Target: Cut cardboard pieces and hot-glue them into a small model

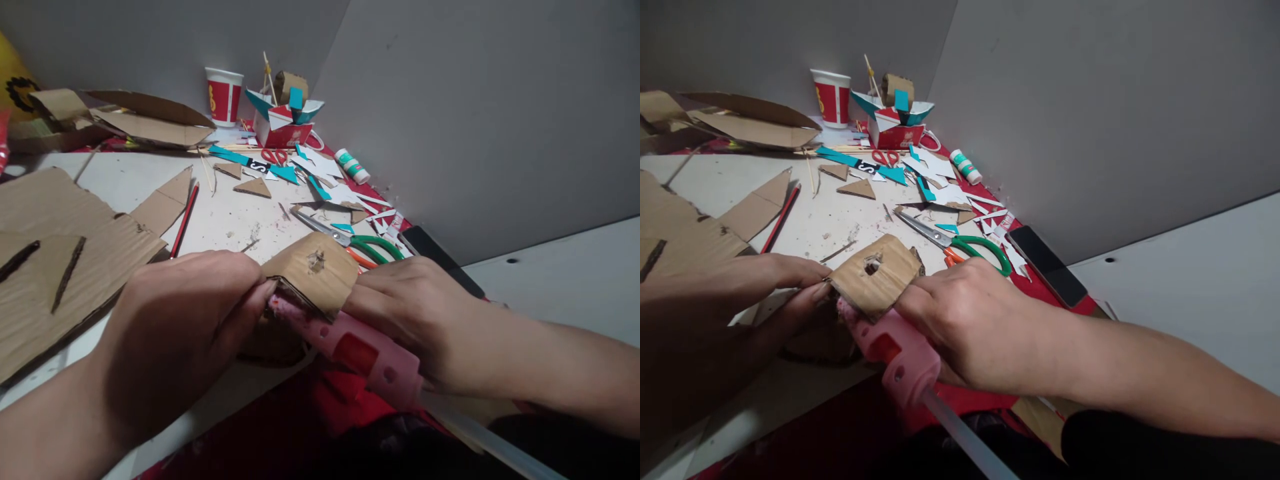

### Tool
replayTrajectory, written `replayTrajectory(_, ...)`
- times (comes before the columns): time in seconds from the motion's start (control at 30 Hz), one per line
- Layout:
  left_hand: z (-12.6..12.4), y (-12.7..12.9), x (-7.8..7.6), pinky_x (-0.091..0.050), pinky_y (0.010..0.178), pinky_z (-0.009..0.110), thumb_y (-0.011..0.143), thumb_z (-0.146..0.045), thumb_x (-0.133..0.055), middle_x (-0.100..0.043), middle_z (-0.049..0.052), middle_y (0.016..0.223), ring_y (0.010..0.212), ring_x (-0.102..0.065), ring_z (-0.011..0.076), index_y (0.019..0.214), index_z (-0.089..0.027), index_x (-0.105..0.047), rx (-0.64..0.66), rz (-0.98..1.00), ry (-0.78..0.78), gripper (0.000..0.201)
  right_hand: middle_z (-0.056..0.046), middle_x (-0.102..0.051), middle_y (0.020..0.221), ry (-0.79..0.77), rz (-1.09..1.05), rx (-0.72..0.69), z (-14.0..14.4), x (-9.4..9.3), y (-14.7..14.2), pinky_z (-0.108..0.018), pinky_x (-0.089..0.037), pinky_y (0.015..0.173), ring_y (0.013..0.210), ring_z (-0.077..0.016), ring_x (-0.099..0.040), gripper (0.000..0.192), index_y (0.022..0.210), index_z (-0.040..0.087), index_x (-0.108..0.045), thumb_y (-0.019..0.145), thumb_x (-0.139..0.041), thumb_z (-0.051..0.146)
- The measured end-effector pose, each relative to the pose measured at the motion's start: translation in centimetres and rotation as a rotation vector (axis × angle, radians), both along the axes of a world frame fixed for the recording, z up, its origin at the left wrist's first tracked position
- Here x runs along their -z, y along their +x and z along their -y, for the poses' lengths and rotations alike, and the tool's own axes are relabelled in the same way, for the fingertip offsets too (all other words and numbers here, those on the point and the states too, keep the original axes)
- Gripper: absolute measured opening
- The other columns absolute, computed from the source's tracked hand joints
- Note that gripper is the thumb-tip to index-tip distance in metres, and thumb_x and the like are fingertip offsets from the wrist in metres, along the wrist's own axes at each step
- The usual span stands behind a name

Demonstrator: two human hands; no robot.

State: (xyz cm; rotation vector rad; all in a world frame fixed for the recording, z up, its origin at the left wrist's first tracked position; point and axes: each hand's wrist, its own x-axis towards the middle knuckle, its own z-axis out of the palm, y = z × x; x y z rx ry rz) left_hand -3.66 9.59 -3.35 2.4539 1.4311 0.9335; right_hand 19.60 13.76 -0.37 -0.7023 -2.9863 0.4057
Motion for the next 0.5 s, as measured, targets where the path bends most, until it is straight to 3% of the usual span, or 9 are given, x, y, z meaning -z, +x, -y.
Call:
replayTrajectory(0.3,-0.2,0.0,0.0,-0.040,0.052,0.025,0.091,-0.028,-0.045,-0.068,-0.001,0.065,0.058,-0.063,0.0159,0.084,-0.021,-0.069,-0.002,-0.013,0.025,0.026,-0.002,-0.060,0.066,-0.075,0.022,0.004,0.1,-0.3,0.0,-0.027,-0.032,0.050,0.054,-0.0147,-0.051,0.010,0.073,0.020,-0.049,0.082,-0.046,0.022)
replayTrajectory(0.4,-0.3,0.0,0.2,-0.042,0.053,0.026,0.091,-0.028,-0.045,-0.068,0.000,0.066,0.058,-0.063,0.0161,0.084,-0.019,-0.069,-0.012,-0.023,0.034,0.026,0.001,-0.051,0.059,-0.054,0.031,-0.059,0.1,-0.9,0.3,-0.028,-0.029,0.047,0.049,-0.0131,-0.044,0.025,0.069,0.022,-0.041,0.093,-0.038,0.029)
replayTrajectory(0.5,-0.2,-0.2,0.5,-0.044,0.057,0.026,0.090,-0.027,-0.049,-0.069,0.001,0.071,0.062,-0.065,0.0161,0.086,-0.019,-0.068,-0.014,-0.006,0.040,0.021,0.002,-0.044,0.052,-0.011,-0.045,-0.132,0.3,-1.5,1.9,-0.029,-0.029,0.048,0.046,-0.0126,-0.040,0.042,0.064,0.022,-0.033,0.101,-0.020,0.037)
